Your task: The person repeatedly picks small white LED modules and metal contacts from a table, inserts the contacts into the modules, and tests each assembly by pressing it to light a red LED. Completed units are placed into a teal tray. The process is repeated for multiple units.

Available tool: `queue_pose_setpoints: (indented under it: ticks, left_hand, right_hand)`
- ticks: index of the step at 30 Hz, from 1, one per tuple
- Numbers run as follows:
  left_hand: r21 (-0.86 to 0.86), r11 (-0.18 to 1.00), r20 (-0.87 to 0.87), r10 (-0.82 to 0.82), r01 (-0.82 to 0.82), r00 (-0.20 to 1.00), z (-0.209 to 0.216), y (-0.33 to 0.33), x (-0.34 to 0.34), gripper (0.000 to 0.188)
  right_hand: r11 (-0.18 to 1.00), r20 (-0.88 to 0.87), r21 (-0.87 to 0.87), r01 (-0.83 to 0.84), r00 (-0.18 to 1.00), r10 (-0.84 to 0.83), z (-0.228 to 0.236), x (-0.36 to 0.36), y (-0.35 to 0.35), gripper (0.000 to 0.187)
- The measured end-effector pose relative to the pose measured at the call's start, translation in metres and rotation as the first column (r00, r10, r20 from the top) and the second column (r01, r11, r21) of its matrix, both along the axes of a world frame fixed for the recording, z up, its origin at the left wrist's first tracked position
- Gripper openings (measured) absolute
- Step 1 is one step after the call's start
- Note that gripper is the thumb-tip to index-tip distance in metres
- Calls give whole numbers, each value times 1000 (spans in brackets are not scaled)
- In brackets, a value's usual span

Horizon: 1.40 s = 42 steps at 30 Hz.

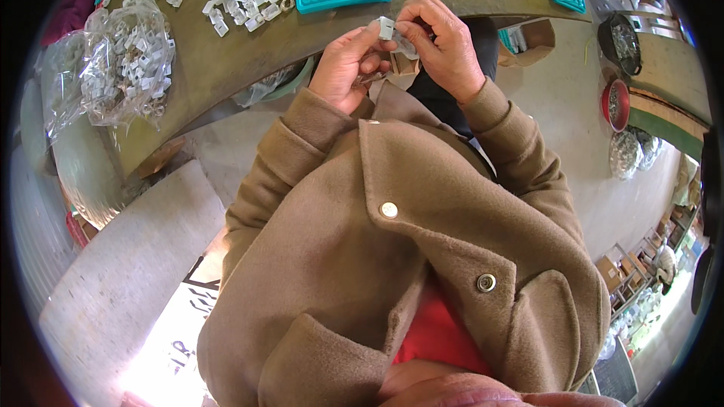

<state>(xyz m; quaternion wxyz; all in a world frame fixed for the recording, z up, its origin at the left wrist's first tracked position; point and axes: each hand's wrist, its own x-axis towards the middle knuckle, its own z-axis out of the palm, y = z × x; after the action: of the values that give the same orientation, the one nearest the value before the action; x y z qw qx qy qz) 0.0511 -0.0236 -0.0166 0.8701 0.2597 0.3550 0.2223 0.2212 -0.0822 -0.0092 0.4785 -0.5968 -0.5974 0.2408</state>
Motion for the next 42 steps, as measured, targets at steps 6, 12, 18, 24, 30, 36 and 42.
queue_pose_setpoints:
  ticks: [6,12,18,24,30,36,42]
  left_hand:
    - [-79,996,114,47,-38,992,2,-2,0,29]
    - [195,981,-87,12,5,996,0,-2,-3,22]
    - [95,994,-83,67,-59,994,2,-2,-5,18]
    - [180,983,-96,42,-24,994,-3,0,-10,20]
    - [14,999,-20,33,-33,999,-1,7,-14,21]
    - [-63,994,11,90,-89,996,-3,6,-13,24]
    - [-41,999,-14,8,-9,1000,-8,8,-14,23]
  right_hand:
    - [982,158,174,-74,986,47,0,-2,5,9]
    - [981,253,97,-167,958,139,7,3,8,8]
    - [974,317,77,-215,931,180,7,-2,13,8]
    - [971,327,76,-227,925,191,4,-6,16,7]
    - [950,-174,-217,-223,967,188,11,4,20,9]
    - [976,-99,-85,-201,976,192,5,-1,21,9]
    - [976,65,-52,-209,975,213,0,-3,23,5]
